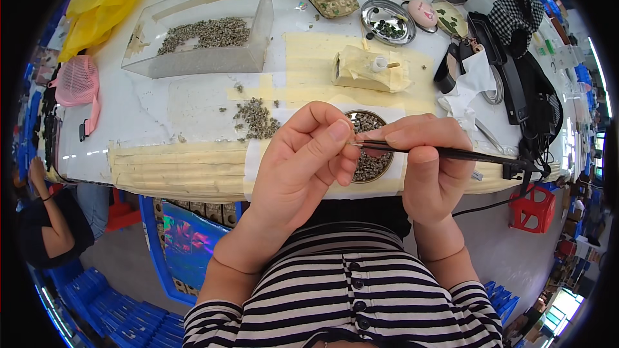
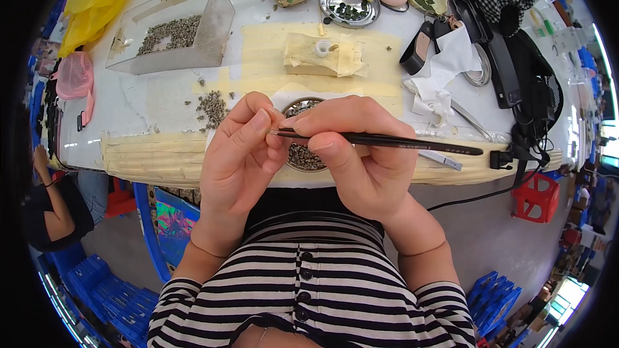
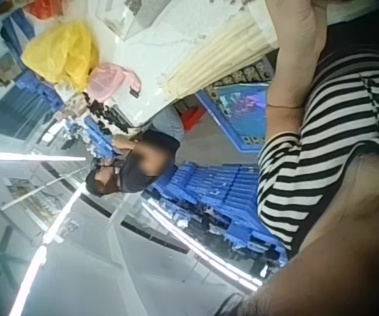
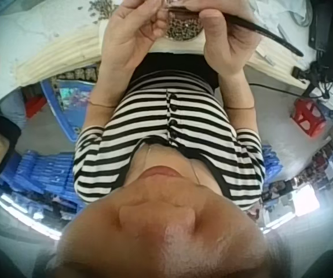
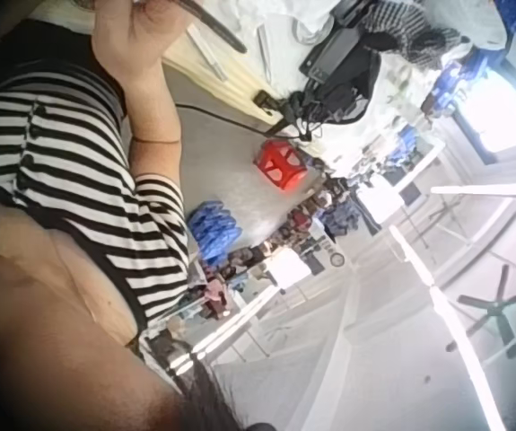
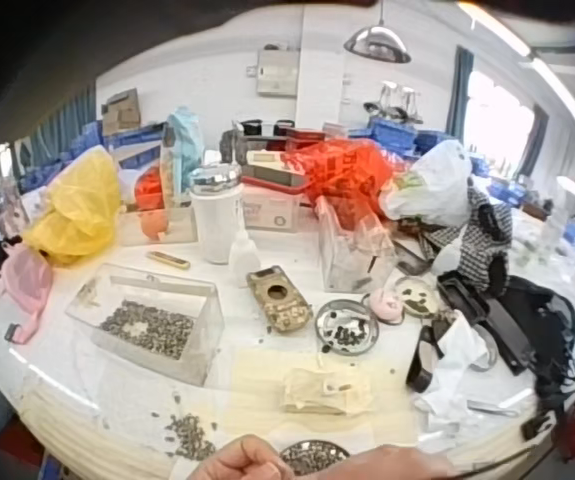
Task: Sorting small metal parts and using tweezers to assemble components of a toy tank model.
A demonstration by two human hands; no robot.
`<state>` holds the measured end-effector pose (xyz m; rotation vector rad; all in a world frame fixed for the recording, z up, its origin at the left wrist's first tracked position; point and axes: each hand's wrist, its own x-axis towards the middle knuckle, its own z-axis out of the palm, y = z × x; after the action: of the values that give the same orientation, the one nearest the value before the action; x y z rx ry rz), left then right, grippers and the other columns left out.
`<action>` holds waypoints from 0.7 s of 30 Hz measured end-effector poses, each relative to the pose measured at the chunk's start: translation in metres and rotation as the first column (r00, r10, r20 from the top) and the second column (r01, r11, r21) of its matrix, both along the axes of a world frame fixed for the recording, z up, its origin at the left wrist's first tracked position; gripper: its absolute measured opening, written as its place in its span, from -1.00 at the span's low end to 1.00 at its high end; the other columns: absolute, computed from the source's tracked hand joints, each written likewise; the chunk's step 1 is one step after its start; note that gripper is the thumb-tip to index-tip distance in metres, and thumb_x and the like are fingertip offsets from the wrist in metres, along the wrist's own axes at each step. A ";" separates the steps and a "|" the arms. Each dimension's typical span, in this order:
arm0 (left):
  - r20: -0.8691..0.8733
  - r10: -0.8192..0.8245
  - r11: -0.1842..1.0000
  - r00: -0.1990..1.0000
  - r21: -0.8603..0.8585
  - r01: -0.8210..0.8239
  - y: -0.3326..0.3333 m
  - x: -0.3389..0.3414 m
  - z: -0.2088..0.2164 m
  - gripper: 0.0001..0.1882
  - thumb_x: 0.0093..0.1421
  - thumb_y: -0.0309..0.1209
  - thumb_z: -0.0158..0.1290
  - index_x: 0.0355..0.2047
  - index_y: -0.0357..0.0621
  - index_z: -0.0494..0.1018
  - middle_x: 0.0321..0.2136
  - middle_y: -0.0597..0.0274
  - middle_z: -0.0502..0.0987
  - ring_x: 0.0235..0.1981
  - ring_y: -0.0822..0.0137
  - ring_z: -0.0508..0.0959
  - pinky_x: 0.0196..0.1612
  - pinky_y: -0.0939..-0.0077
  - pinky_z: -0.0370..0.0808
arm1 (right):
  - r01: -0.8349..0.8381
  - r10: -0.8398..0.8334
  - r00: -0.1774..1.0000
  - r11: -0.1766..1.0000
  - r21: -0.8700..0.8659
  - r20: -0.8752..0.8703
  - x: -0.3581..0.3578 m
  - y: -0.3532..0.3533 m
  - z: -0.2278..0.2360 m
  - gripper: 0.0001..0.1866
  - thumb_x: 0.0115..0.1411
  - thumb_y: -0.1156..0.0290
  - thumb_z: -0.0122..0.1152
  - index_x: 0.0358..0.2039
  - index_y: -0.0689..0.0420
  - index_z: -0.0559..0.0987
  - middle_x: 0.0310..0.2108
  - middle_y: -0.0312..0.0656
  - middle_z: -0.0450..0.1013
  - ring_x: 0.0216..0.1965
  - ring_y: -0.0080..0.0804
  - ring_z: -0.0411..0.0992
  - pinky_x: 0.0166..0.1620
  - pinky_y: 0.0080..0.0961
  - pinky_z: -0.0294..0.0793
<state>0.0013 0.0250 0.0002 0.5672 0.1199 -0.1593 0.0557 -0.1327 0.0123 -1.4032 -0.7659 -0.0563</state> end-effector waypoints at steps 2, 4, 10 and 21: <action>-0.018 0.026 1.000 1.000 0.013 -0.026 -0.003 -0.002 0.004 -0.90 0.28 -0.41 -0.08 -0.27 -0.17 0.34 -0.47 0.30 0.49 -0.49 0.57 0.45 -0.46 0.76 0.38 | 0.005 0.002 0.990 0.999 0.054 -0.138 -0.003 0.001 0.000 -0.80 0.26 0.38 0.04 -0.32 0.29 0.47 -0.37 -0.12 0.50 -0.35 -0.44 0.49 -0.26 -0.57 0.51; -0.029 0.049 0.998 0.998 0.028 -0.048 -0.005 -0.002 0.005 -0.90 0.29 -0.42 -0.09 -0.27 -0.18 0.34 -0.46 0.29 0.49 -0.47 0.56 0.45 -0.45 0.77 0.37 | 0.003 0.031 0.966 0.991 0.134 -0.258 -0.002 0.003 -0.001 -0.77 0.29 0.35 -0.02 -0.31 0.30 0.45 -0.38 -0.13 0.47 -0.36 -0.45 0.50 -0.27 -0.56 0.54; 0.051 0.046 0.996 0.998 0.068 -0.049 0.000 -0.005 -0.001 -0.89 0.27 -0.44 -0.05 -0.27 -0.22 0.38 -0.35 0.19 0.53 -0.40 0.53 0.49 -0.31 0.67 0.47 | 0.011 0.085 0.879 0.980 0.199 -0.468 0.000 0.006 -0.001 -0.70 0.35 0.26 -0.18 -0.31 0.27 0.39 -0.40 -0.13 0.45 -0.38 -0.31 0.56 -0.37 -0.56 0.59; 0.144 0.199 0.972 0.969 0.099 -0.214 0.000 -0.010 -0.006 -0.84 0.20 -0.56 0.00 -0.19 -0.29 0.42 -0.32 0.12 0.55 -0.39 0.49 0.52 -0.32 0.65 0.48 | 0.051 0.136 0.806 0.954 0.297 -0.577 0.000 0.005 0.000 -0.68 0.35 0.22 -0.18 -0.28 0.25 0.38 -0.41 -0.09 0.48 -0.39 -0.31 0.56 -0.37 -0.57 0.59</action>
<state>-0.0084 0.0247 -0.0056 0.6736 0.0580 0.0892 0.0557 -0.1281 0.0124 -1.0200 -0.2435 0.2857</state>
